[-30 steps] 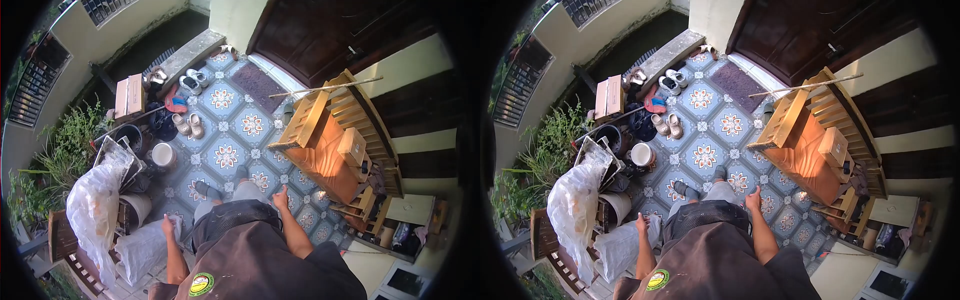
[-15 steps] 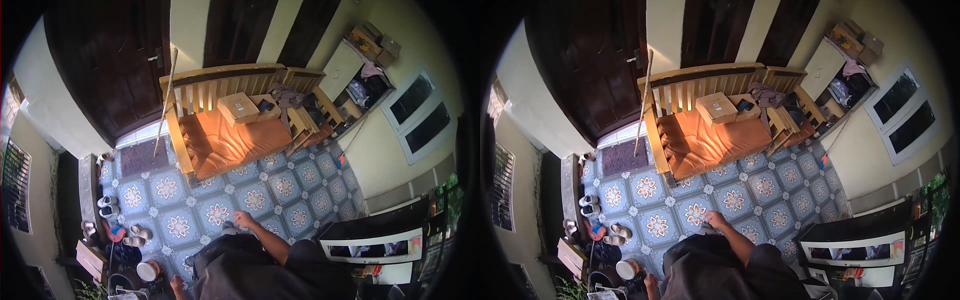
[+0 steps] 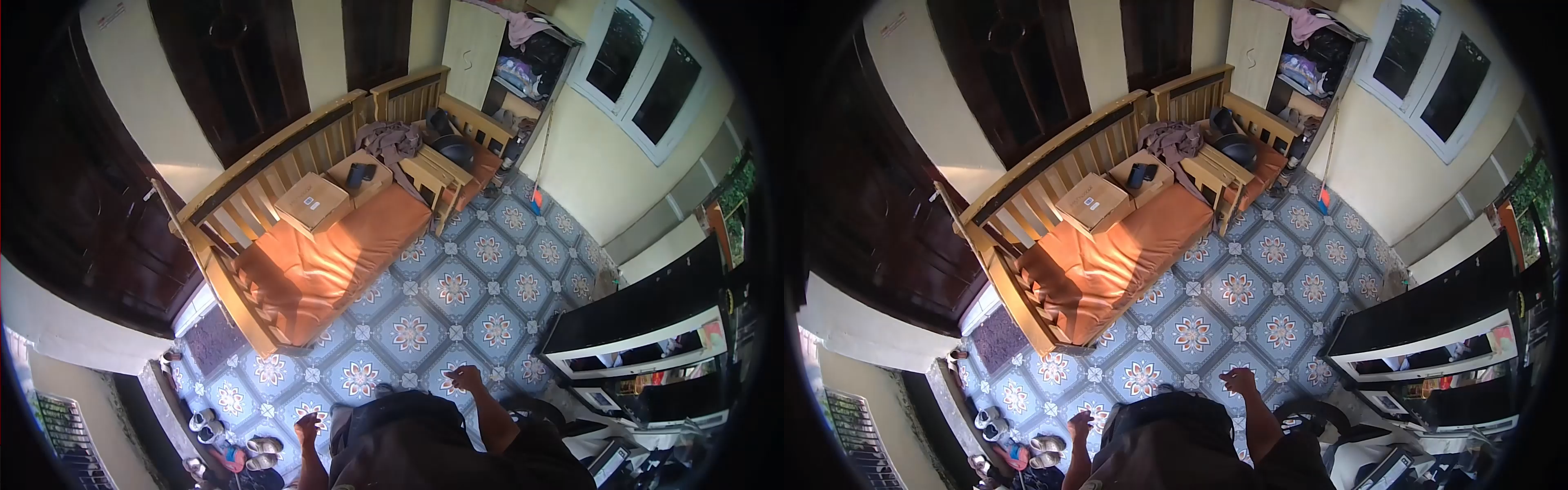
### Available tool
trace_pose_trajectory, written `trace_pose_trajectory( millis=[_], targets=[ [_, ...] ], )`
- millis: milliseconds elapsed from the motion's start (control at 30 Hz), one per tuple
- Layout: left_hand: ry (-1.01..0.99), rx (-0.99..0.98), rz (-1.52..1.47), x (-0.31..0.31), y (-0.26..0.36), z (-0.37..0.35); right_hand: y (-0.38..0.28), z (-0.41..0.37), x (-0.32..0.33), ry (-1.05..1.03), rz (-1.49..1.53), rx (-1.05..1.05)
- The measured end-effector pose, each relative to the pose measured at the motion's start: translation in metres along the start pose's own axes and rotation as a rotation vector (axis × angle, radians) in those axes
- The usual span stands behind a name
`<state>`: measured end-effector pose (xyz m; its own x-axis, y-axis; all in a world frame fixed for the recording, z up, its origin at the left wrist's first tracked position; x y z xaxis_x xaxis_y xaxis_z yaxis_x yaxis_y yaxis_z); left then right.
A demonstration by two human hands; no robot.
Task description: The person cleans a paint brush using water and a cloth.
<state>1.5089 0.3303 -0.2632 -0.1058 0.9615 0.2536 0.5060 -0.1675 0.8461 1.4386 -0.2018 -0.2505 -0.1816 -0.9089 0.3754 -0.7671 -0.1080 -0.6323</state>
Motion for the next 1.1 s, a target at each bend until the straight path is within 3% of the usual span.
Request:
trace_pose_trajectory(
  millis=[33, 100, 167, 200, 233, 267, 300, 333, 367, 400, 433, 500, 533, 567, 633, 667, 700, 767, 800, 833, 900, 933, 1033, 1100],
  targets=[
    [-0.059, 0.058, 0.16, -0.005, -0.004, 0.015, 0.005, -0.003, 0.002, 0.005, 0.023, -0.008],
    [-0.145, -0.189, 0.336, -0.021, -0.003, 0.049, 0.017, -0.01, 0.015, 0.146, -0.113, -0.068],
    [-0.264, 0.057, 0.411, -0.036, 0.001, 0.066, 0.046, -0.01, 0.009, 0.187, -0.243, -0.057],
    [-0.176, 0.163, 0.413, -0.038, 0.0, 0.078, 0.073, 0.001, 0.003, 0.235, -0.381, -0.027],
    [-0.139, 0.112, 0.326, -0.043, 0.009, 0.088, 0.094, 0.008, -0.009, 0.195, -0.57, 0.102],
    [-0.135, -0.117, 0.358, -0.051, 0.028, 0.095, 0.087, -0.004, -0.02, 0.202, -0.846, 0.323],
    [-0.137, -0.349, 0.387, -0.058, 0.042, 0.103, 0.099, -0.005, -0.022, 0.095, -0.711, 0.145],
    [-0.143, -0.354, 0.399, -0.063, 0.043, 0.119, 0.099, -0.011, -0.025, 0.078, -0.825, 0.146],
    [-0.285, -0.134, 0.343, -0.075, 0.024, 0.145, 0.101, -0.009, -0.029, 0.082, -0.811, 0.139],
    [-0.427, 0.087, 0.286, -0.093, 0.015, 0.162, 0.115, -0.005, -0.025, 0.15, -0.683, -0.034],
    [-0.368, 0.284, 0.208, -0.105, 0.022, 0.164, 0.129, -0.003, -0.02, 0.221, -0.548, -0.208],
    [-0.504, 0.228, 0.573, -0.141, 0.067, 0.175, 0.13, 0.005, -0.017, 0.251, -0.496, -0.221],
    [-0.737, -0.289, 0.924, -0.175, 0.086, 0.195, 0.121, 0.01, -0.01, 0.258, -0.471, -0.212],
    [-0.586, 0.319, 0.34, -0.176, 0.058, 0.215, 0.111, 0.019, 0.002, 0.284, -0.46, -0.23],
    [-0.74, -1.091, 1.379, -0.25, 0.13, 0.213, 0.089, 0.031, 0.023, 0.296, -0.309, -0.287],
    [-0.816, -0.771, 1.285, -0.275, 0.134, 0.236, 0.08, 0.047, 0.03, 0.288, -0.452, -0.222],
    [-0.731, -0.219, 0.927, -0.29, 0.124, 0.273, 0.088, 0.069, 0.037, 0.365, -0.446, -0.149],
    [-0.849, -0.959, 1.294, -0.365, 0.184, 0.268, 0.017, 0.063, 0.09, 0.49, -0.08, -0.296],
    [-0.84, -1.267, 1.467, -0.395, 0.205, 0.266, -0.001, 0.072, 0.111, 0.582, -0.046, -0.275],
    [-0.796, -1.388, 1.471, -0.425, 0.217, 0.274, -0.013, 0.076, 0.126, 0.667, -0.011, -0.262],
    [-0.687, -0.542, 0.929, -0.467, 0.242, 0.317, -0.038, 0.078, 0.163, 0.837, 0.112, -0.278],
    [-0.716, -0.58, 0.786, -0.499, 0.265, 0.315, -0.038, 0.08, 0.174, 0.92, 0.168, -0.275],
    [-0.803, -0.805, 0.794, -0.597, 0.32, 0.3, -0.013, 0.09, 0.203, 1.036, 0.261, -0.341],
    [-0.938, -0.525, 0.748, -0.657, 0.326, 0.298, 0.029, 0.098, 0.206, 1.003, 0.224, -0.388]
  ],
)
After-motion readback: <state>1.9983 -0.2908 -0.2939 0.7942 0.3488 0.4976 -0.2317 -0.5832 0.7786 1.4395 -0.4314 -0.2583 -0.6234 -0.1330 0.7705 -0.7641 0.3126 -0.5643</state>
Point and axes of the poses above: each hand's wrist, its own z-axis towards the middle knuckle, its own x-axis out of the back of the hand, y = z × x, the point moved 7 cm from there along z, towards the middle knuckle, and after that the axes turned 3 degrees about -x, right-handed, at the moved point
